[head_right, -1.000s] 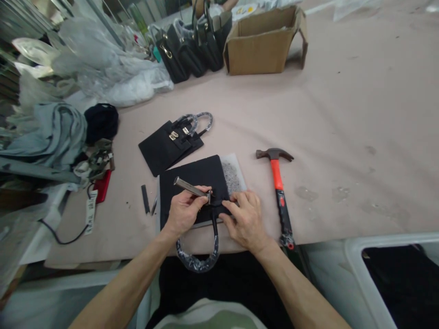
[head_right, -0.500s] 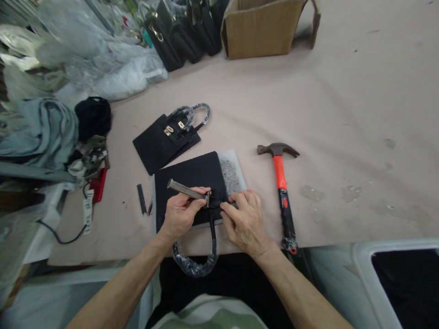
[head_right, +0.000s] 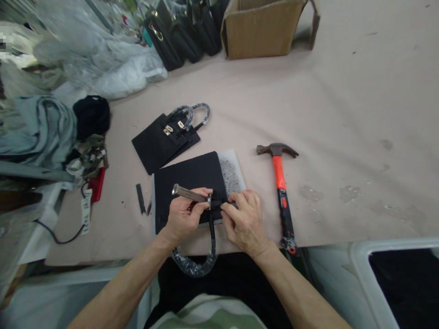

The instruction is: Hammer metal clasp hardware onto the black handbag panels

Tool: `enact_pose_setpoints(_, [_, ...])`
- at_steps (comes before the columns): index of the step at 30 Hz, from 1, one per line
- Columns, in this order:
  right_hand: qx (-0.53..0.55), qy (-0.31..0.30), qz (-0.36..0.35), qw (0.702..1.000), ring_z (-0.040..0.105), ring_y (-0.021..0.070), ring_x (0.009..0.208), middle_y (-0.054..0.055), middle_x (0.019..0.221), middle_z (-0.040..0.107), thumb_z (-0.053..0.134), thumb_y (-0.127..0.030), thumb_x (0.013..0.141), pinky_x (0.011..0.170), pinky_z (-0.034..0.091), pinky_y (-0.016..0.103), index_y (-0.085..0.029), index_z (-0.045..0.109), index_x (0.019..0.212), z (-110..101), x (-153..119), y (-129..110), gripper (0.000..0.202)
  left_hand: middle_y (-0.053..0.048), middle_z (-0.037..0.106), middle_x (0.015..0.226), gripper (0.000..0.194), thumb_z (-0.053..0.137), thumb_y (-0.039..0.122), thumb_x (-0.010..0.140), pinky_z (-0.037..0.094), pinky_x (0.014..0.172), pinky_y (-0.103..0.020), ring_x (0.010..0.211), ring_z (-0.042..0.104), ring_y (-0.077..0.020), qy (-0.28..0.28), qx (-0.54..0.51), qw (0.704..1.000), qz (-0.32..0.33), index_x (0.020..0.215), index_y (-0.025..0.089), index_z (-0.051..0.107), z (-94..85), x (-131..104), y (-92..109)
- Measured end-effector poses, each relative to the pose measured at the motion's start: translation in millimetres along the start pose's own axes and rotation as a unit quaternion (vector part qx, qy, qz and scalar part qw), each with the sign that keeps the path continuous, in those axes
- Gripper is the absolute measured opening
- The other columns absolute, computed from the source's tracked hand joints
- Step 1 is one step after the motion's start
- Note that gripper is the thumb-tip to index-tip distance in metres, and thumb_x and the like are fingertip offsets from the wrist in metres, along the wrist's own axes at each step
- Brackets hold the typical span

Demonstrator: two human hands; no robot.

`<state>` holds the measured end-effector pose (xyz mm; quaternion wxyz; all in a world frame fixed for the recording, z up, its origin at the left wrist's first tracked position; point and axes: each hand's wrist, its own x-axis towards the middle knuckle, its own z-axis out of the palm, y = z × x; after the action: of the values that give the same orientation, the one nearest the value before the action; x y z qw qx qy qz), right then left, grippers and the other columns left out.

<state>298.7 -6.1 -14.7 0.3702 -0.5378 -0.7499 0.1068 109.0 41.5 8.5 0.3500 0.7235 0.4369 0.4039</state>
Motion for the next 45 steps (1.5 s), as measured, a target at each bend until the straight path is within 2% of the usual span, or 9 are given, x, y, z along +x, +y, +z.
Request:
enact_pose_setpoints(11, [0.110,0.055,0.040,0.992,0.061,0.0234,0.100,0.007,0.103,0.067,0.059,-0.020,0.091,0.090,0.048,0.042,-0.023,0.064,0.104,-14,-6,7,0.013,-0.009,0.078,0.103,0.008,0.063,0.014,0.086,0.061,0.093,-0.036,0.101,0.075,-0.0221,-0.003,-0.036,0.999,-0.022,0.092,0.017,0.068,-1.2,1,0])
enact_pose_setpoints(15, [-0.041,0.119,0.112,0.986,0.062,0.0262,0.100,0.010,0.102,0.068,0.059,-0.023,0.091,0.092,0.049,0.044,-0.021,0.064,0.099,-46,-18,30,0.010,-0.008,0.077,0.102,0.008,0.063,0.015,0.086,0.060,0.094,-0.036,0.101,0.075,-0.0225,0.008,-0.029,0.999,-0.017,0.092,0.018,0.067,0.5,-2,-2])
enact_pose_setpoints(22, [-0.152,-0.015,0.340,0.928,0.062,0.0276,0.081,0.013,0.096,0.068,0.058,-0.047,0.083,0.074,0.049,0.043,-0.016,0.064,0.116,-69,-36,62,0.046,-0.008,0.077,0.106,0.010,0.062,0.016,0.088,0.059,0.096,-0.037,0.104,0.075,-0.0231,0.006,0.066,0.997,0.027,0.096,0.020,0.067,8.9,-8,1])
enact_pose_setpoints(30, [-0.065,-0.051,0.446,0.891,0.059,0.0236,0.070,0.007,0.078,0.066,0.067,-0.031,0.071,0.063,0.044,0.036,-0.018,0.068,0.097,-73,-8,47,0.029,-0.008,0.076,0.107,0.012,0.060,0.015,0.088,0.058,0.097,-0.036,0.105,0.073,-0.0225,-0.005,0.055,0.998,0.041,0.097,0.020,0.066,9.4,-7,2])
enact_pose_setpoints(32, [0.137,-0.031,0.518,0.844,0.056,0.0188,0.063,0.002,0.070,0.061,0.070,-0.024,0.064,0.056,0.042,0.031,-0.020,0.064,0.088,-77,2,45,0.024,-0.008,0.076,0.107,0.012,0.059,0.014,0.088,0.058,0.096,-0.035,0.105,0.073,-0.0220,-0.002,0.051,0.998,0.040,0.097,0.020,0.065,10.2,-7,3])
enact_pose_setpoints(35, [0.410,-0.018,0.567,0.714,0.049,0.0125,0.054,-0.002,0.065,0.053,0.068,-0.023,0.067,0.049,0.041,0.026,-0.020,0.059,0.085,-78,17,42,0.021,-0.008,0.076,0.107,0.014,0.059,0.014,0.088,0.058,0.094,-0.035,0.101,0.073,-0.0218,-0.002,0.053,0.998,0.034,0.100,0.020,0.065,12.5,-8,5])
enact_pose_setpoints(37, [0.455,-0.022,0.566,0.687,0.040,0.0085,0.048,-0.005,0.062,0.045,0.063,-0.027,0.074,0.044,0.036,0.022,-0.020,0.056,0.081,-78,26,37,0.013,-0.008,0.076,0.106,0.015,0.061,0.014,0.087,0.059,0.093,-0.035,0.099,0.074,-0.0222,-0.006,0.054,0.998,0.027,0.101,0.020,0.066,14.0,-8,6])
enact_pose_setpoints(41, [0.436,-0.009,0.545,0.716,0.025,0.0057,0.040,-0.009,0.057,0.034,0.058,-0.039,0.087,0.036,0.023,0.019,-0.023,0.048,0.076,-96,38,8,0.022,-0.006,0.076,0.102,0.013,0.063,0.014,0.086,0.059,0.091,-0.035,0.095,0.074,-0.0222,-0.012,0.058,0.998,0.016,0.096,0.022,0.067,14.9,-7,7])
enact_pose_setpoints(45, [0.203,0.002,0.379,0.903,0.038,0.0109,0.039,-0.004,0.054,0.045,0.047,-0.062,0.095,0.036,0.028,0.025,-0.026,0.050,0.074,-136,34,-31,0.042,-0.006,0.076,0.101,0.015,0.063,0.013,0.085,0.059,0.089,-0.034,0.092,0.074,-0.0218,-0.013,0.053,0.998,0.015,0.095,0.022,0.068,14.4,-6,8])
